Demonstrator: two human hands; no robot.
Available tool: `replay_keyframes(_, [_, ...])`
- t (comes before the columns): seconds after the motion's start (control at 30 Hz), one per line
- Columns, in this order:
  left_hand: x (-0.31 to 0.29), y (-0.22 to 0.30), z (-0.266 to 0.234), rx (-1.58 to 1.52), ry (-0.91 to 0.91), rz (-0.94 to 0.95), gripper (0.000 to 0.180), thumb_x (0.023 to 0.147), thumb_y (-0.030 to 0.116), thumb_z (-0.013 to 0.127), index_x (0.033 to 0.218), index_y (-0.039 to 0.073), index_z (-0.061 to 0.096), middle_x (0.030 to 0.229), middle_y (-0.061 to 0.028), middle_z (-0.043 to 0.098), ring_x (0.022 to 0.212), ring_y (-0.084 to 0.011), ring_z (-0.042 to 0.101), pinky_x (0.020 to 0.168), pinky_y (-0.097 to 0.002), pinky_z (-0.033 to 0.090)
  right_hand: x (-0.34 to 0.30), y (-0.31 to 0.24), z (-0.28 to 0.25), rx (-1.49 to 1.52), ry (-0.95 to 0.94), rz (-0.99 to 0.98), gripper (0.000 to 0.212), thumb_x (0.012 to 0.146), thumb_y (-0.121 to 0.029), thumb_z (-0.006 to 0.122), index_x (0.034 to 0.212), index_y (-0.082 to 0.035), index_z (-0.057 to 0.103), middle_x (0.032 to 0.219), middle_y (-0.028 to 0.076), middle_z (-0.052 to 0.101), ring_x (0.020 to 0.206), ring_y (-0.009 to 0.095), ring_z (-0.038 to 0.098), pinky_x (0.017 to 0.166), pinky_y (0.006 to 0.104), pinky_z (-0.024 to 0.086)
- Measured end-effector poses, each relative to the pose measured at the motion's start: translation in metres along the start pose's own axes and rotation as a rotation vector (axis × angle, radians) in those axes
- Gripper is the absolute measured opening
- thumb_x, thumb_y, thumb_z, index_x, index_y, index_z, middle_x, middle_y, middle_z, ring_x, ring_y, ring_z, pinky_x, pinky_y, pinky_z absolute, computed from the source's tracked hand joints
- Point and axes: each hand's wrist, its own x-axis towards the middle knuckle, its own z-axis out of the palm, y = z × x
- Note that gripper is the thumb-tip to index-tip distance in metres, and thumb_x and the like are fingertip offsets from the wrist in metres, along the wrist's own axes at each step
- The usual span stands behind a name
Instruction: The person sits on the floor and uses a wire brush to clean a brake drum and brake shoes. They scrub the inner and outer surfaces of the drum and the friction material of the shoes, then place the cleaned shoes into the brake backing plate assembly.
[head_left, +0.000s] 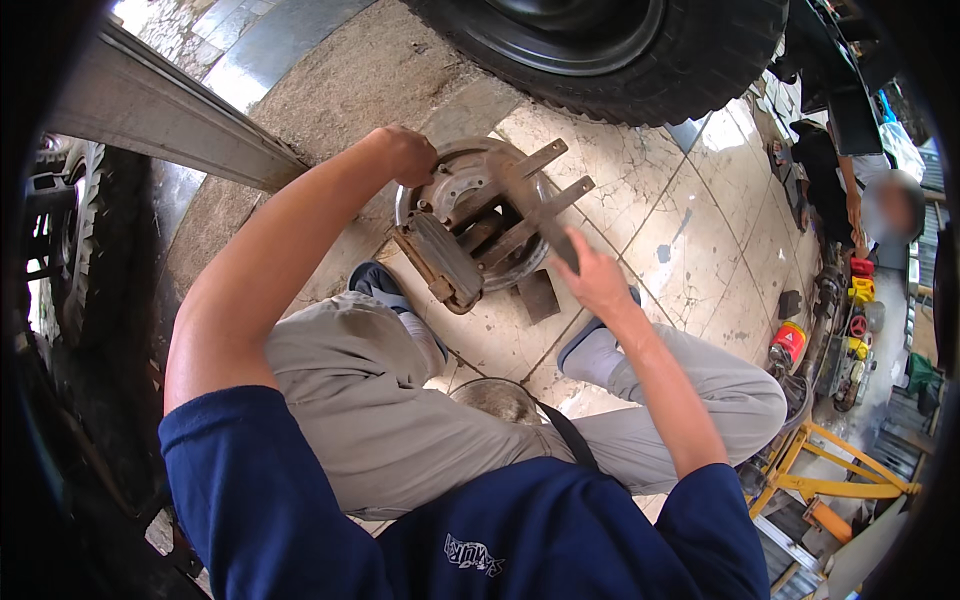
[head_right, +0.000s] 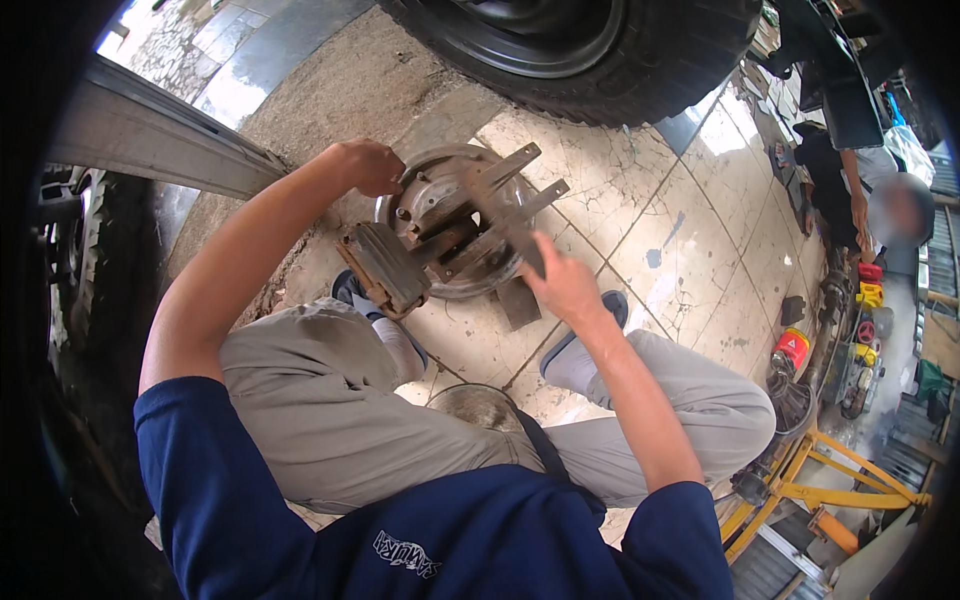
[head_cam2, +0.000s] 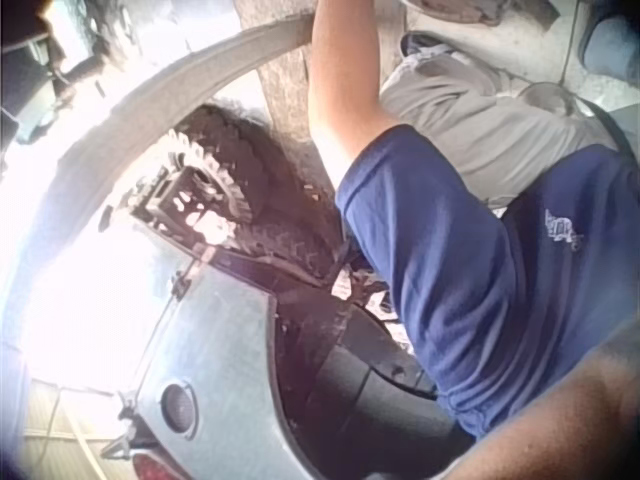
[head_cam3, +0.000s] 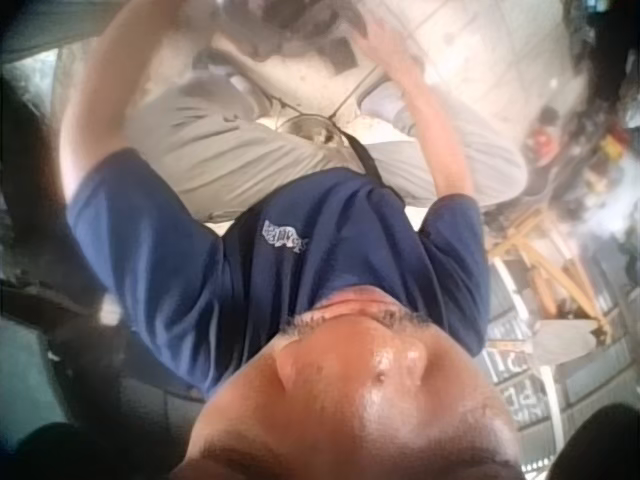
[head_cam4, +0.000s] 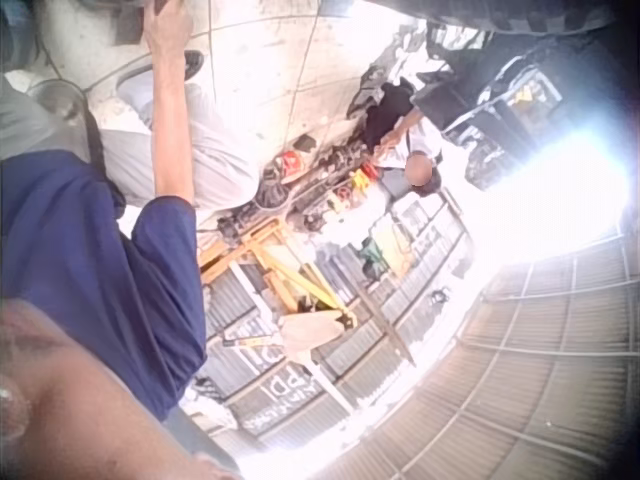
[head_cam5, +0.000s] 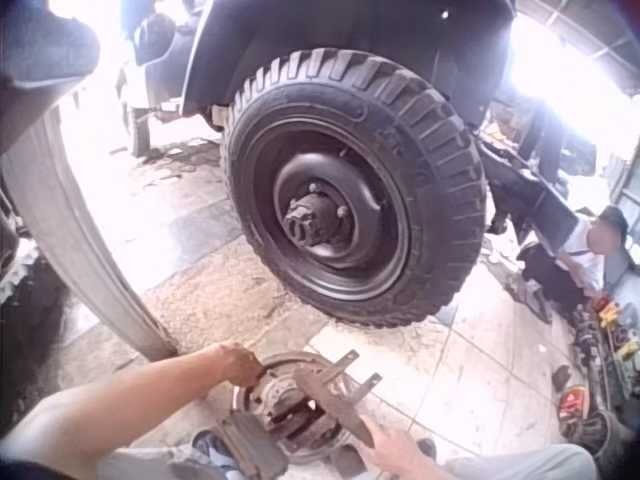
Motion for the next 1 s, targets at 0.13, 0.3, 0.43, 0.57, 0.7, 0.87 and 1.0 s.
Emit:
replay_keyframes(0.13, [0.0,0.002,-0.002,-0.008,-0.006,-0.011,0.045,0.097,0.043,0.058,0.118,0.006,0.072,0.12,-0.0141,0.071,0.115,-0.0343,0.066,0.097,-0.0439,0.053,-0.005,-0.008,0.005,0.073,0.014,0.012,0.054,0.099,-0.048,0.057,0.131,-0.005,0.05,0.081,0.026,0.07,0.077,0.046,0.069,0.067,0.0518,0.055])
replay_keyframes(0.3, [-0.006,0.005,-0.003,-0.014,-0.028,-0.034,0.045,0.097,0.043,0.058,0.12,0.008,0.072,0.122,-0.0137,0.071,0.116,-0.0337,0.065,0.098,-0.0438,0.053,-0.012,-0.017,0.014,0.11,0.005,0.157,0.051,0.099,-0.05,0.055,0.124,-0.005,0.052,0.075,0.025,0.069,0.076,0.046,0.069,0.067,0.0519,0.055])
replay_keyframes(0.43, [-0.006,0.002,-0.004,-0.02,-0.032,-0.051,0.045,0.097,0.044,0.058,0.121,0.008,0.071,0.123,-0.0137,0.07,0.116,-0.0338,0.065,0.097,-0.044,0.053,-0.011,-0.025,0.001,0.127,-0.042,0.059,0.052,0.099,-0.051,0.055,0.119,-0.004,0.054,0.075,0.026,0.068,0.075,0.048,0.067,0.066,0.0522,0.054])
replay_keyframes(0.57, [-0.004,0.003,-0.004,-0.009,-0.029,-0.045,0.044,0.097,0.043,0.056,0.121,0.009,0.071,0.123,-0.0134,0.07,0.117,-0.0335,0.065,0.098,-0.0442,0.053,-0.021,-0.034,0.016,0.295,-0.043,0.19,0.051,0.099,-0.052,0.055,0.115,-0.003,0.057,0.077,0.025,0.068,0.077,0.049,0.067,0.067,0.0508,0.052])
replay_keyframes(0.7, [-0.004,0.004,-0.009,-0.009,-0.034,-0.048,0.044,0.098,0.042,0.055,0.122,0.009,0.071,0.123,-0.0135,0.07,0.116,-0.034,0.065,0.098,-0.0447,0.053,-0.038,-0.057,0.036,0.491,-0.041,0.294,0.053,0.099,-0.052,0.054,0.113,-0.001,0.058,0.081,0.026,0.068,0.083,0.049,0.066,0.071,0.051,0.05])
replay_keyframes(0.87, [-0.001,-0.001,-0.005,-0.013,-0.04,-0.045,0.044,0.098,0.045,0.055,0.121,0.011,0.07,0.12,-0.0137,0.071,0.116,-0.034,0.065,0.098,-0.045,0.052,-0.026,-0.067,0.031,0.479,-0.082,0.351,0.053,0.1,-0.051,0.055,0.113,0.0,0.059,0.082,0.027,0.068,0.084,0.05,0.065,0.074,0.0519,0.05])
replay_keyframes(1.0, [0.004,-0.012,-0.001,0.003,-0.003,-0.018,0.043,0.098,0.049,0.056,0.12,0.014,0.068,0.115,-0.0143,0.071,0.113,-0.0349,0.065,0.096,-0.0461,0.052,-0.026,-0.079,0.025,0.486,-0.094,0.404,0.052,0.099,-0.05,0.056,0.112,0.0,0.059,0.08,0.027,0.068,0.082,0.05,0.066,0.072,0.0519,0.05])
